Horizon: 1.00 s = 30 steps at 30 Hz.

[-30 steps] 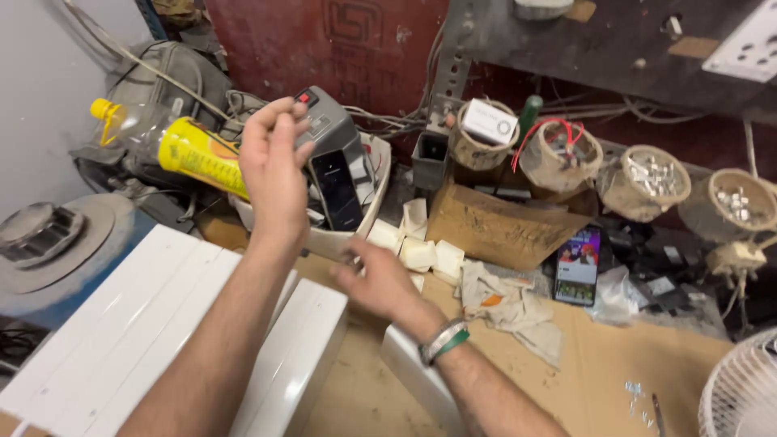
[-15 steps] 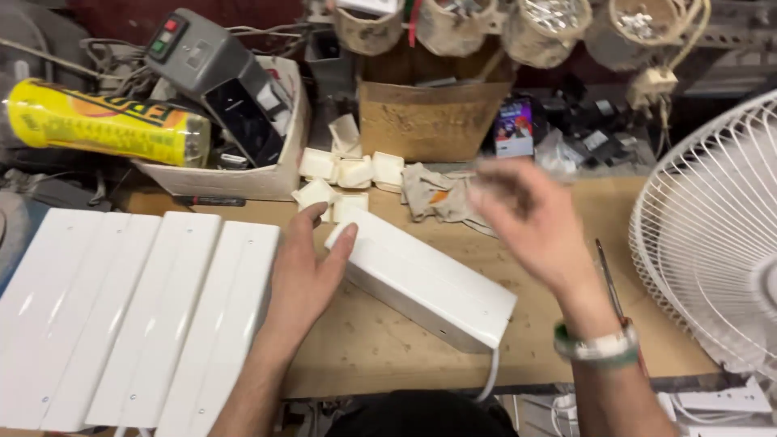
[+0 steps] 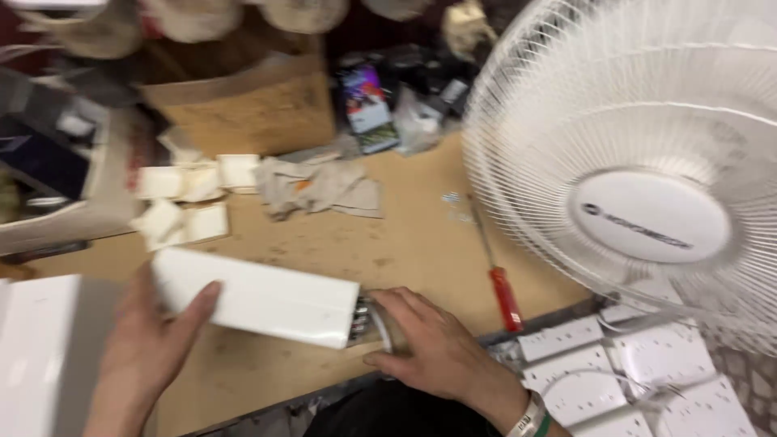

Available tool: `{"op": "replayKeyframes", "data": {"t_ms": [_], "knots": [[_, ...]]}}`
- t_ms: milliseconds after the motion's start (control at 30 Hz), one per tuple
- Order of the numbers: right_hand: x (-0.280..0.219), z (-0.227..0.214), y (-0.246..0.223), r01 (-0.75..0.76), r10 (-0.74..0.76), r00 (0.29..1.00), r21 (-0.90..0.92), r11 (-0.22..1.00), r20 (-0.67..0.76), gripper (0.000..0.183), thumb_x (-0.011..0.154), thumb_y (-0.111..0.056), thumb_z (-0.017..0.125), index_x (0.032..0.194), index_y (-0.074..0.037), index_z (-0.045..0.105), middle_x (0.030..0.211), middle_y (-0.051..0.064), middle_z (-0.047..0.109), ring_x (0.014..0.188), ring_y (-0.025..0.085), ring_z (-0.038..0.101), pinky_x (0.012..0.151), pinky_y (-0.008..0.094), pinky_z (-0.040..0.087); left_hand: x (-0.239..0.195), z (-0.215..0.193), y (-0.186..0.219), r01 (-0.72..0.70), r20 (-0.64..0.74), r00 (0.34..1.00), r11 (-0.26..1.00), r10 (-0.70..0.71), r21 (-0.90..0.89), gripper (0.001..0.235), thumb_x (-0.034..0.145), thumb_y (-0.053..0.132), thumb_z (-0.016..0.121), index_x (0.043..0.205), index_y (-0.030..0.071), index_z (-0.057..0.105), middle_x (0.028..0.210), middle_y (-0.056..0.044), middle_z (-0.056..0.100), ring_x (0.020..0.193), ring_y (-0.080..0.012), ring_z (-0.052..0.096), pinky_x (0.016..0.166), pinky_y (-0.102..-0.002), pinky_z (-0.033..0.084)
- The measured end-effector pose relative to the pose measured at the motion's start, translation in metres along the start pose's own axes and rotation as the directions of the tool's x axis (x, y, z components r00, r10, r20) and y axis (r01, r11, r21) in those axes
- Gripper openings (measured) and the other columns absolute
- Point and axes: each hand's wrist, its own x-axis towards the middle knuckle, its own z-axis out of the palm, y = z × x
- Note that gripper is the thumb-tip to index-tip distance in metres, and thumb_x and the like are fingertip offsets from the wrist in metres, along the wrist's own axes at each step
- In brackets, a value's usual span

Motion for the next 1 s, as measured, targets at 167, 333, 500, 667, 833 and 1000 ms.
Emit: {"op": "replayKeyframes", "data": {"t_ms": [167, 333, 500, 667, 833, 1000], "knots": [[-0.025, -0.011, 0.097, 0.05, -0.111, 0.966, -0.253, 0.966, -0.235, 0.066, 0.084, -0.032, 0.079, 0.138, -0.005, 0.053, 0.137, 0.02, 0.056, 0.126, 0.041, 0.054, 0.104, 0.05, 0.045, -0.024, 0.051, 0.027, -0.033, -0.216, 0.976, 0.991, 0.004, -0.128, 0.08, 0.095, 0.037, 0.07, 0.156, -0.005, 0.04, 0.143, -0.032, 0.053, 0.131, -0.0397, 0.054, 0.111, -0.048, 0.044], [-0.048, -0.021, 0.133, -0.129, -0.054, 0.908, -0.401, 0.907, -0.415, 0.067, 0.08, -0.03, 0.078, 0.135, -0.003, 0.053, 0.134, 0.026, 0.052, 0.12, 0.046, 0.051, 0.096, 0.053, 0.046, -0.035, 0.056, 0.042, -0.121, -0.42, 0.906, 0.921, -0.049, -0.37, 0.072, 0.106, 0.034, 0.063, 0.152, -0.008, 0.027, 0.148, -0.026, 0.042, 0.137, -0.032, 0.043, 0.117, -0.042, 0.035], [-0.059, -0.016, 0.156, -0.274, 0.096, 0.881, -0.335, 0.902, -0.462, 0.065, 0.085, -0.025, 0.073, 0.141, -0.002, 0.049, 0.122, 0.023, 0.054, 0.11, 0.044, 0.056, 0.089, 0.052, 0.05, -0.016, 0.056, 0.011, -0.086, -0.367, 0.93, 0.955, -0.025, -0.284, 0.072, 0.115, 0.034, 0.066, 0.154, -0.012, 0.027, 0.149, -0.033, 0.043, 0.149, -0.0387, 0.047, 0.126, -0.047, 0.042], [-0.061, -0.013, 0.165, -0.262, 0.13, 0.865, -0.214, 0.941, -0.485, 0.057, 0.095, -0.018, 0.065, 0.145, 0.002, 0.046, 0.122, 0.024, 0.057, 0.107, 0.043, 0.061, 0.087, 0.05, 0.053, 0.015, 0.044, -0.002, 0.081, -0.47, 0.869, 0.891, 0.157, 0.447, 0.068, 0.098, 0.041, 0.078, 0.129, -0.016, 0.057, 0.127, -0.043, 0.053, 0.127, -0.0509, 0.048, 0.107, -0.057, 0.042], [-0.078, -0.006, 0.194, -0.141, 0.105, 0.799, -0.014, 0.99, -0.592, 0.047, 0.104, -0.014, 0.057, 0.145, 0.005, 0.045, 0.129, 0.024, 0.063, 0.113, 0.037, 0.065, 0.095, 0.045, 0.052, 0.032, 0.067, 0.01, -0.118, -0.508, 0.849, 0.989, 0.148, 0.09, 0.039, 0.103, 0.028, 0.08, 0.122, -0.005, 0.072, 0.115, -0.027, 0.072, 0.109, -0.036, 0.068, 0.095, -0.049, 0.054], [-0.095, -0.008, 0.181, -0.212, 0.389, 0.772, 0.373, 0.903, -0.503, 0.043, 0.102, -0.015, 0.055, 0.143, -0.003, 0.048, 0.12, 0.011, 0.071, 0.094, 0.018, 0.067, 0.08, 0.03, 0.054, 0.024, 0.068, -0.011, -0.187, -0.537, 0.824, 0.981, 0.182, 0.046, 0.02, 0.103, 0.009, 0.074, 0.117, -0.005, 0.07, 0.097, -0.016, 0.07, 0.08, -0.0221, 0.06, 0.071, -0.035, 0.049]]}}
